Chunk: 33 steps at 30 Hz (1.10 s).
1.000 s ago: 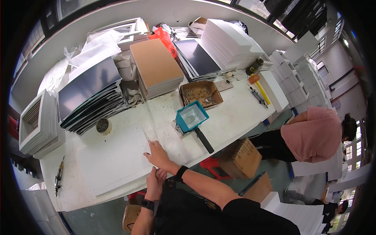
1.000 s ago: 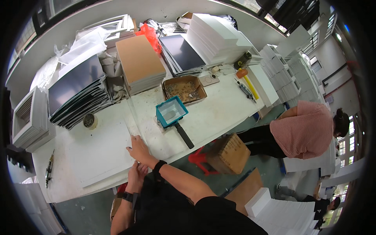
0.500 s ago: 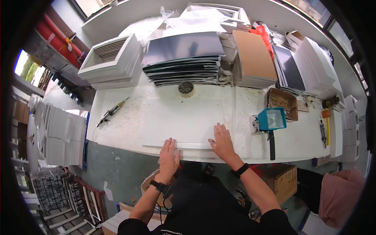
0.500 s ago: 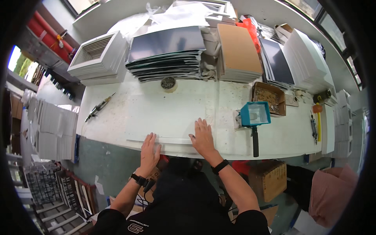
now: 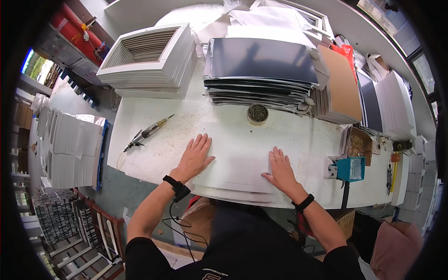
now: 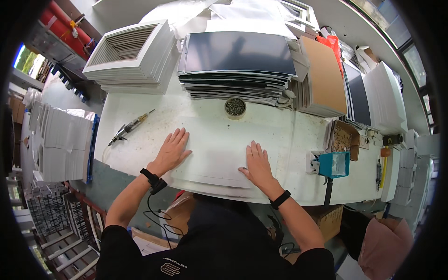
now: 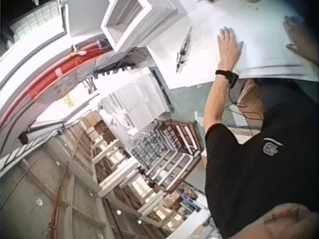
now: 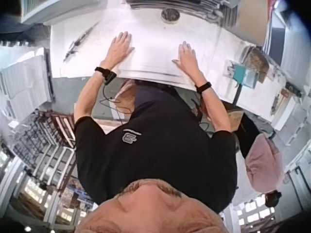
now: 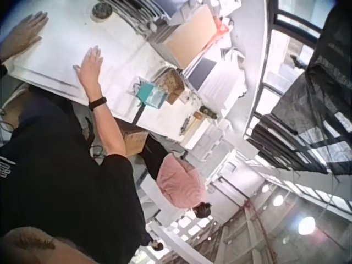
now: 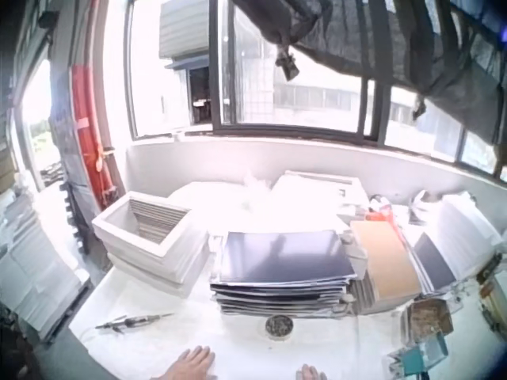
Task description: The person assembles a white rectangular panel by first placing a dark screen component onto a white frame. They then cover the assembly with a white backplate and use a pneumatic screwdriver to fasten multiple screws into the pre-drilled holes, securing the components together.
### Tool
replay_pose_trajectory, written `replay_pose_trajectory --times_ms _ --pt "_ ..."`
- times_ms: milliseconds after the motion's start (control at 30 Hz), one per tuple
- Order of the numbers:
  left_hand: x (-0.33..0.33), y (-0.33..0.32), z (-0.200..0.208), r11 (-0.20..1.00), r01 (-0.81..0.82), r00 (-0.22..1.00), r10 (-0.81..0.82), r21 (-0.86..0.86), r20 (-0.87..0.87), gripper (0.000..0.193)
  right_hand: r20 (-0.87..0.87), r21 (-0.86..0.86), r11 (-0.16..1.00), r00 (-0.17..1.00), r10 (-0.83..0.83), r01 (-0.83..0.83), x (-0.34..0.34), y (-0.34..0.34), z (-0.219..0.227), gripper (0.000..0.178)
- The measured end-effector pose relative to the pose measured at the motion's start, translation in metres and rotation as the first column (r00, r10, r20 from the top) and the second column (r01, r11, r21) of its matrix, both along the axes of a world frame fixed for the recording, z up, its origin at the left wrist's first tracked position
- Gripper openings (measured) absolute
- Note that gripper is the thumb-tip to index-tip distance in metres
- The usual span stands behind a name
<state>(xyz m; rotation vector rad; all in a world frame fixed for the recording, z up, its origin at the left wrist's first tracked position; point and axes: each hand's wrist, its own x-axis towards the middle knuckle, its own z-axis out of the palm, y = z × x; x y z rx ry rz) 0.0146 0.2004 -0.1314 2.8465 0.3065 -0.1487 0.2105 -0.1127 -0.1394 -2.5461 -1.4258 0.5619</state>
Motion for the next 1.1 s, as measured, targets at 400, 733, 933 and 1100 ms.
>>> replay_pose_trajectory --times_ms 400,733,933,1100 --pt "0.037 0.038 0.005 0.994 0.106 0.990 -0.105 0.003 -0.090 0.096 0.016 -0.230 0.971 0.998 -0.068 0.070 0.017 0.073 0.011 0.125" --pt "0.021 0.049 -0.011 0.986 0.165 0.983 -0.164 0.013 -0.082 0.106 0.026 -0.306 0.948 0.996 -0.080 0.085 0.017 0.085 0.006 0.128" --pt "0.029 0.048 -0.011 0.985 0.166 0.984 -0.164 0.041 -0.064 0.105 0.064 -0.285 0.952 0.993 -0.098 0.112 0.008 0.079 0.003 0.129" --pt "0.016 0.045 -0.009 0.990 0.140 0.988 -0.138 0.029 -0.063 0.110 0.084 -0.262 0.962 0.995 -0.060 0.080 -0.032 0.067 0.003 0.131"
